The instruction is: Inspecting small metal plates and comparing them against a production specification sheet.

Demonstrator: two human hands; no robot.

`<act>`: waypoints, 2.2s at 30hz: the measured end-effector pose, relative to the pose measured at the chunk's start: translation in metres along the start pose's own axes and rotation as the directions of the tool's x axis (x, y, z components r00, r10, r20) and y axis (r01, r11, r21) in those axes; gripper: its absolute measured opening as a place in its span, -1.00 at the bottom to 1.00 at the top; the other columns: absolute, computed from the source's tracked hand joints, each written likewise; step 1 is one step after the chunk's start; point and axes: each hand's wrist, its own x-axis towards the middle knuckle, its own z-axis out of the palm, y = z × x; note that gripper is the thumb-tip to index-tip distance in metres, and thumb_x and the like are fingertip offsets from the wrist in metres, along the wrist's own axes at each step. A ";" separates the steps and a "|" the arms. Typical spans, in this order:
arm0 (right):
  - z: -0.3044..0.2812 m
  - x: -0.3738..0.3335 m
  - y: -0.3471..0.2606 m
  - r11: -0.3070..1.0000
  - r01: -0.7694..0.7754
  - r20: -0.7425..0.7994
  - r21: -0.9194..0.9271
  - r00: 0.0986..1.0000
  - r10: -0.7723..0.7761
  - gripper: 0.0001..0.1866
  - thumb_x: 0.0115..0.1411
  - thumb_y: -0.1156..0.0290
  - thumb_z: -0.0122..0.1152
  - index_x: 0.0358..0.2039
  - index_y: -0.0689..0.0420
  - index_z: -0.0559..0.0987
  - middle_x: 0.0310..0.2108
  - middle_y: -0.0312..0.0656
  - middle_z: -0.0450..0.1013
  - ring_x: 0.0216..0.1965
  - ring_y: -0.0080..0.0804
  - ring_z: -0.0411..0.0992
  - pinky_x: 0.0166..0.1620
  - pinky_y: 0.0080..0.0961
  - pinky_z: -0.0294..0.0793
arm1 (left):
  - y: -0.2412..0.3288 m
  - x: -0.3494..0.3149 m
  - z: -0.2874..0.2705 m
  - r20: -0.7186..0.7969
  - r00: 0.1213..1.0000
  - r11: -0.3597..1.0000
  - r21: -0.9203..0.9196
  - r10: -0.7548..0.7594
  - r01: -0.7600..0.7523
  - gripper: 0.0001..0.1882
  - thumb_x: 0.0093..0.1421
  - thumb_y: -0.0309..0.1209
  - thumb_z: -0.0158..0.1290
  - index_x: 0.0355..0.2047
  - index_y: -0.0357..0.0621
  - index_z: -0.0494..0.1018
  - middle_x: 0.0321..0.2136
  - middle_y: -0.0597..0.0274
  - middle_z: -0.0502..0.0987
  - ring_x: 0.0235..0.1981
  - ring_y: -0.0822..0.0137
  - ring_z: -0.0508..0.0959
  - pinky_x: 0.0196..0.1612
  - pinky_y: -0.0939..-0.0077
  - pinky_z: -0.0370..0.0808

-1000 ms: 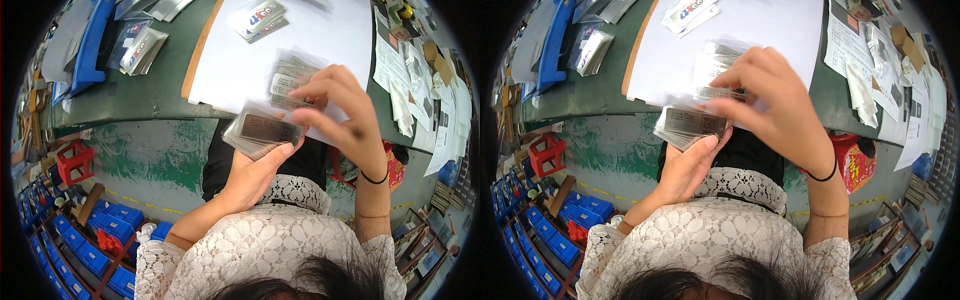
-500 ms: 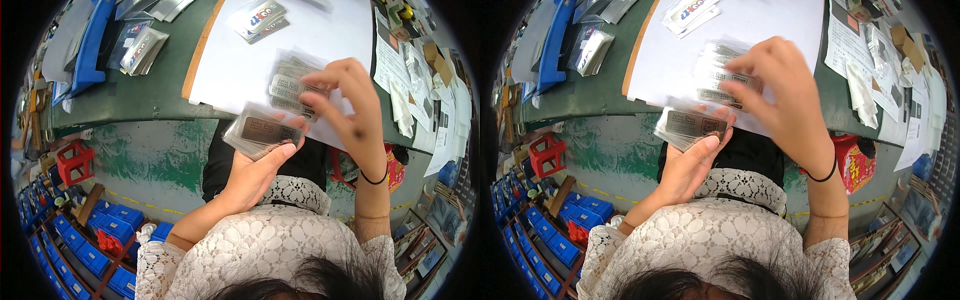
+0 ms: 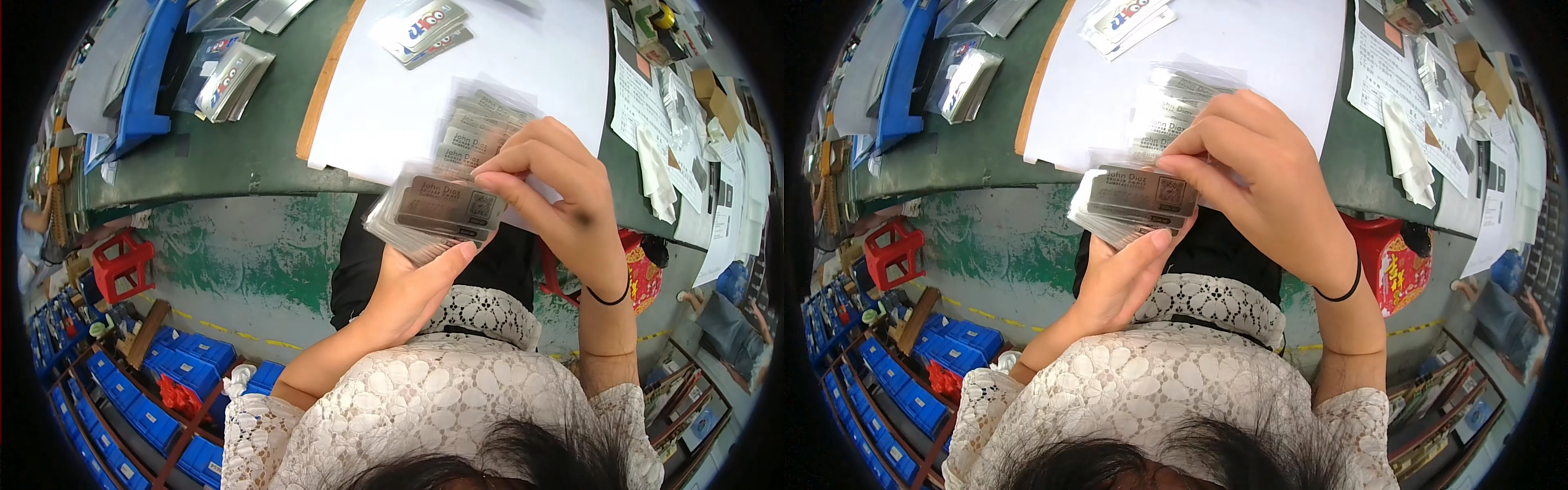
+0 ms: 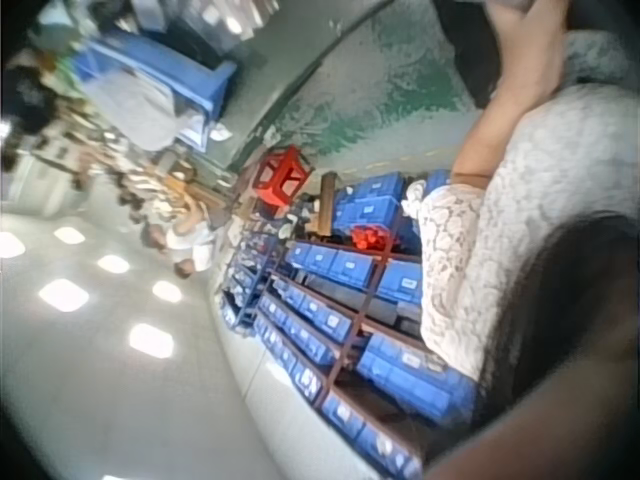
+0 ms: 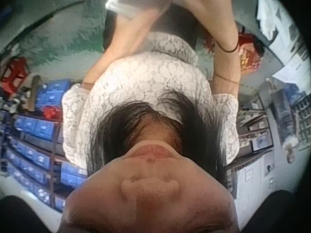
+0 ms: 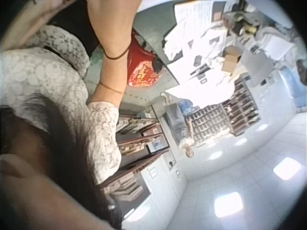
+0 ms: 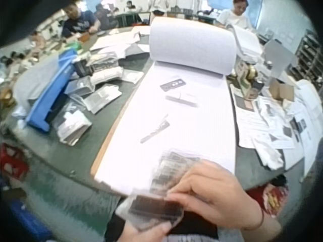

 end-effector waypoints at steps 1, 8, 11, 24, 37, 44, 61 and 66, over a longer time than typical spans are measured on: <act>0.000 0.000 0.000 1.000 0.002 -0.024 -0.004 1.000 -0.002 -0.92 -0.04 0.61 0.26 -0.47 0.27 0.56 -0.53 -0.25 0.40 -0.45 -0.46 0.33 -0.39 -0.59 0.29 | 0.000 0.000 0.000 0.000 1.000 1.000 0.000 0.000 0.000 -0.41 0.13 -0.61 0.01 0.17 -0.19 0.09 0.09 0.12 0.27 0.17 0.23 0.27 0.29 0.15 0.14; -0.002 0.007 0.007 0.975 -0.062 -0.241 -0.215 0.971 0.009 -0.85 -0.03 0.49 0.32 -0.41 0.18 0.57 -0.48 -0.25 0.35 -0.45 -0.40 0.29 -0.40 -0.55 0.31 | -0.002 0.002 0.000 0.051 0.998 0.998 -0.052 0.035 -0.032 -0.45 0.17 -0.65 -0.05 0.16 -0.17 0.10 0.08 0.12 0.30 0.15 0.27 0.30 0.26 0.20 0.20; -0.002 0.001 0.003 0.997 0.011 -0.035 -0.077 0.999 -0.013 -0.78 -0.07 0.52 0.32 -0.36 0.25 0.57 -0.38 -0.24 0.37 -0.44 -0.48 0.30 -0.38 -0.59 0.28 | -0.003 0.001 -0.002 0.027 0.999 0.999 -0.034 0.035 -0.034 -0.46 0.17 -0.66 -0.05 0.16 -0.17 0.11 0.07 0.13 0.30 0.14 0.28 0.30 0.26 0.21 0.20; -0.005 0.009 0.013 0.986 -0.005 -0.185 -0.169 0.982 -0.026 -0.86 -0.05 0.51 0.32 -0.44 0.19 0.54 -0.48 -0.24 0.37 -0.49 -0.38 0.33 -0.42 -0.54 0.30 | 0.001 0.002 0.005 0.036 0.999 0.997 -0.079 0.026 -0.024 -0.53 0.20 -0.65 -0.07 0.13 -0.20 0.16 0.06 0.16 0.32 0.09 0.33 0.36 0.22 0.25 0.28; 0.005 0.001 0.002 0.999 0.038 -0.005 0.000 0.999 -0.038 -0.83 -0.05 0.43 0.33 -0.54 0.14 0.48 -0.52 -0.26 0.31 -0.43 -0.29 0.26 -0.30 -0.45 0.21 | 0.000 0.002 0.004 -0.030 0.999 0.999 -0.025 0.030 -0.031 -0.52 0.19 -0.65 -0.03 0.12 -0.21 0.18 0.03 0.18 0.34 0.05 0.34 0.38 0.18 0.30 0.34; 0.000 0.003 -0.001 0.998 0.056 0.047 -0.038 0.997 -0.054 -0.85 -0.11 0.58 0.32 -0.50 0.23 0.51 -0.50 -0.24 0.35 -0.41 -0.37 0.30 -0.33 -0.51 0.27 | 0.001 0.002 0.001 0.001 1.000 1.000 0.022 -0.005 0.004 -0.45 0.17 -0.65 -0.04 0.17 -0.19 0.09 0.11 0.16 0.25 0.16 0.29 0.28 0.29 0.18 0.16; -0.003 0.004 -0.002 0.999 -0.039 0.039 -0.003 0.998 0.039 -0.81 -0.06 0.55 0.31 -0.37 0.24 0.56 -0.45 -0.22 0.34 -0.40 -0.43 0.32 -0.37 -0.60 0.30 | -0.002 0.001 -0.001 0.027 0.999 1.000 -0.021 0.019 -0.018 -0.49 0.19 -0.66 -0.08 0.15 -0.21 0.13 0.09 0.12 0.29 0.13 0.27 0.33 0.24 0.21 0.25; 0.003 0.003 0.000 0.999 0.052 0.009 0.002 0.999 -0.052 -0.90 -0.03 0.59 0.27 -0.44 0.26 0.55 -0.47 -0.22 0.38 -0.43 -0.45 0.33 -0.37 -0.58 0.31 | 0.003 0.000 0.000 0.023 1.000 1.000 -0.025 0.014 -0.014 -0.51 0.20 -0.64 -0.07 0.15 -0.20 0.14 0.09 0.13 0.31 0.13 0.28 0.33 0.23 0.23 0.27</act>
